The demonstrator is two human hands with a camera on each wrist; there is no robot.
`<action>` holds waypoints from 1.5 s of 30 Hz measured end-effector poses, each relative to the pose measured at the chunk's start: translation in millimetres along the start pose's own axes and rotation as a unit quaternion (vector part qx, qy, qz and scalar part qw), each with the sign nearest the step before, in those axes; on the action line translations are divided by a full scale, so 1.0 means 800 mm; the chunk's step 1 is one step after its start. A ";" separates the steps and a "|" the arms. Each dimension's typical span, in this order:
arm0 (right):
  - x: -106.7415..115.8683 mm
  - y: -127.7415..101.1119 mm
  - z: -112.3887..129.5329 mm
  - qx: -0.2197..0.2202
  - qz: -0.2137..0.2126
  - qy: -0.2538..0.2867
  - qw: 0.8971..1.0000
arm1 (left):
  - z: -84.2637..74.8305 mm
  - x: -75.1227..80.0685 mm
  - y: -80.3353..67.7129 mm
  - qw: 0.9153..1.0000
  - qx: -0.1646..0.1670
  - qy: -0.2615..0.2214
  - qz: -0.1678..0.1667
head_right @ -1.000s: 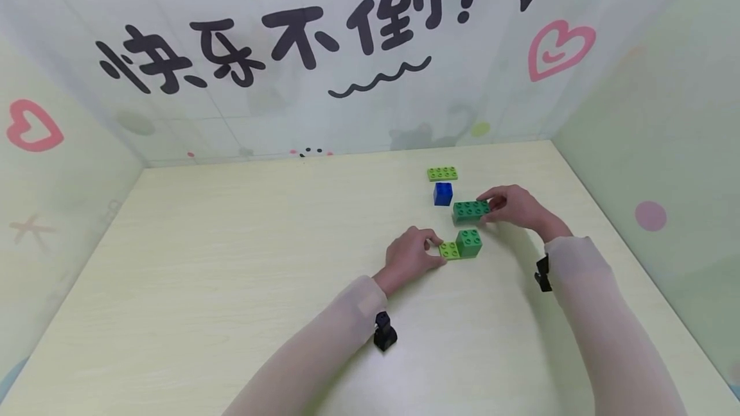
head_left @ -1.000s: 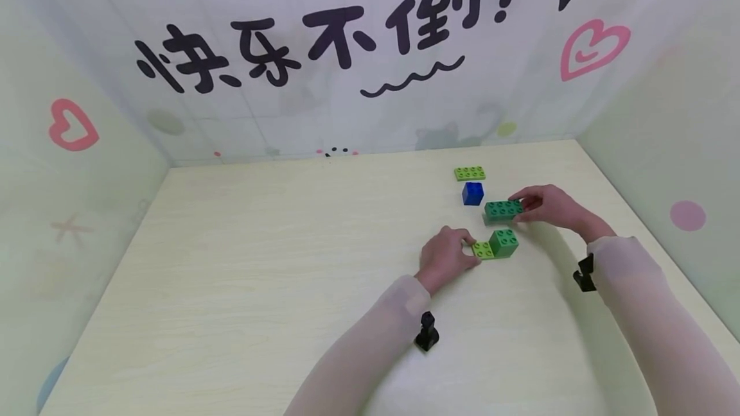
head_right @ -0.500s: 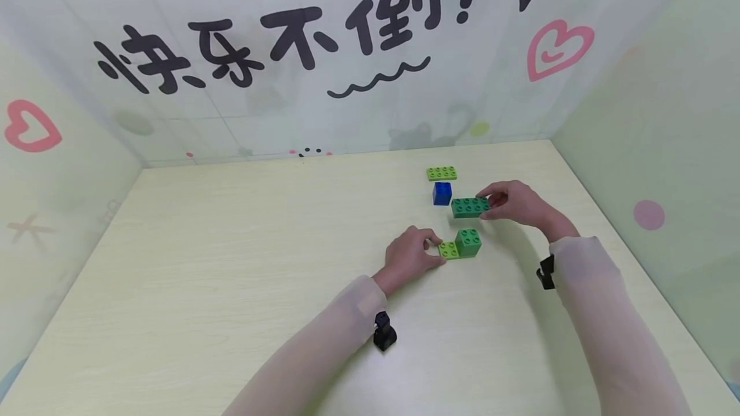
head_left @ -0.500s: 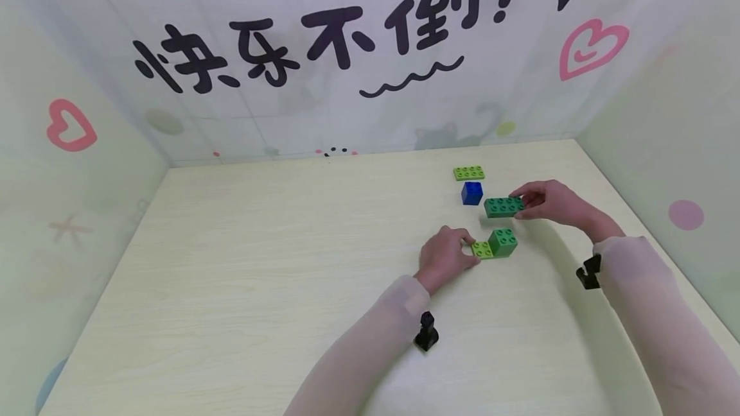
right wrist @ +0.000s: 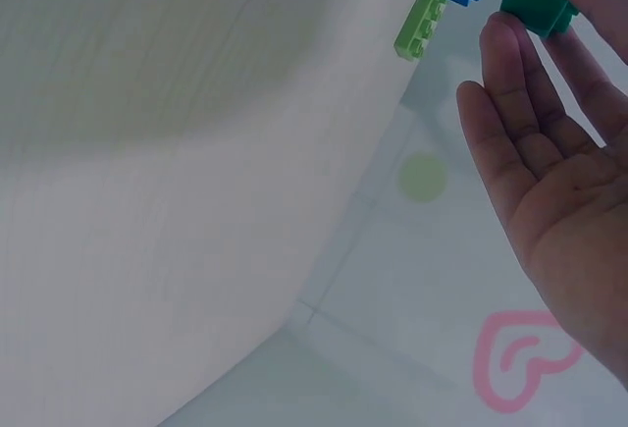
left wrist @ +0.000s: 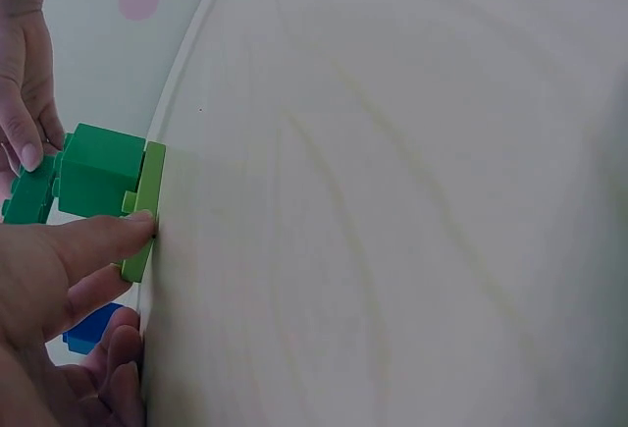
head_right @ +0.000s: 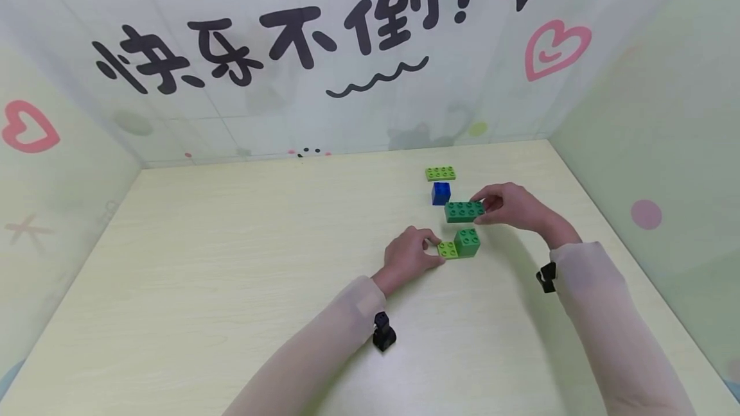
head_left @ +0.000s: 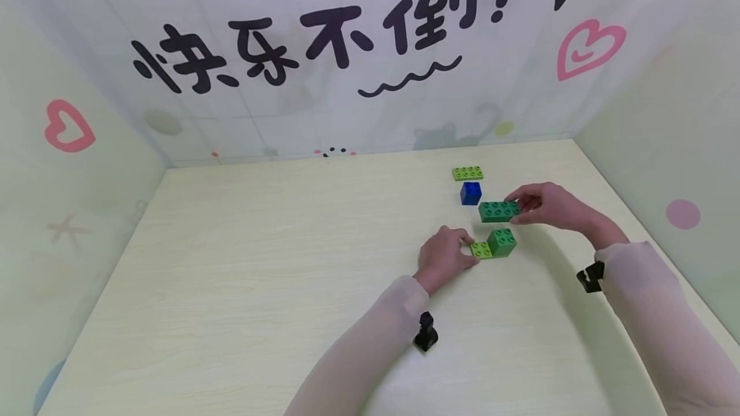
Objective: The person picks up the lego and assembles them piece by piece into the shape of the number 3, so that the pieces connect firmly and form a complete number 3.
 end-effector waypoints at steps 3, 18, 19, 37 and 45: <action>-0.001 -0.001 0.003 0.000 0.003 0.000 1.000 | 0.000 0.000 0.000 1.000 0.000 0.000 0.001; -0.008 -0.010 0.012 0.011 0.017 0.009 1.000 | 0.001 0.001 0.000 1.000 -0.011 -0.002 -0.003; -0.009 -0.010 0.012 0.012 0.018 0.010 1.000 | 0.001 0.001 0.000 1.000 -0.011 -0.002 -0.001; -0.020 -0.019 0.013 0.008 0.034 0.017 0.999 | 0.001 0.002 0.003 1.000 -0.010 -0.008 0.007; -0.022 -0.020 0.012 0.011 0.033 0.022 0.999 | 0.001 0.001 0.004 1.000 -0.006 -0.007 0.007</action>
Point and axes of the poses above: each hand's wrist, its own y-axis towards the middle knuckle, its own x-axis out of the back of the hand, z = x × y, the point moved 4 cm from there along y, towards the middle knuckle, and after that the axes turned 4 degrees about -z, right-handed, at the moved point
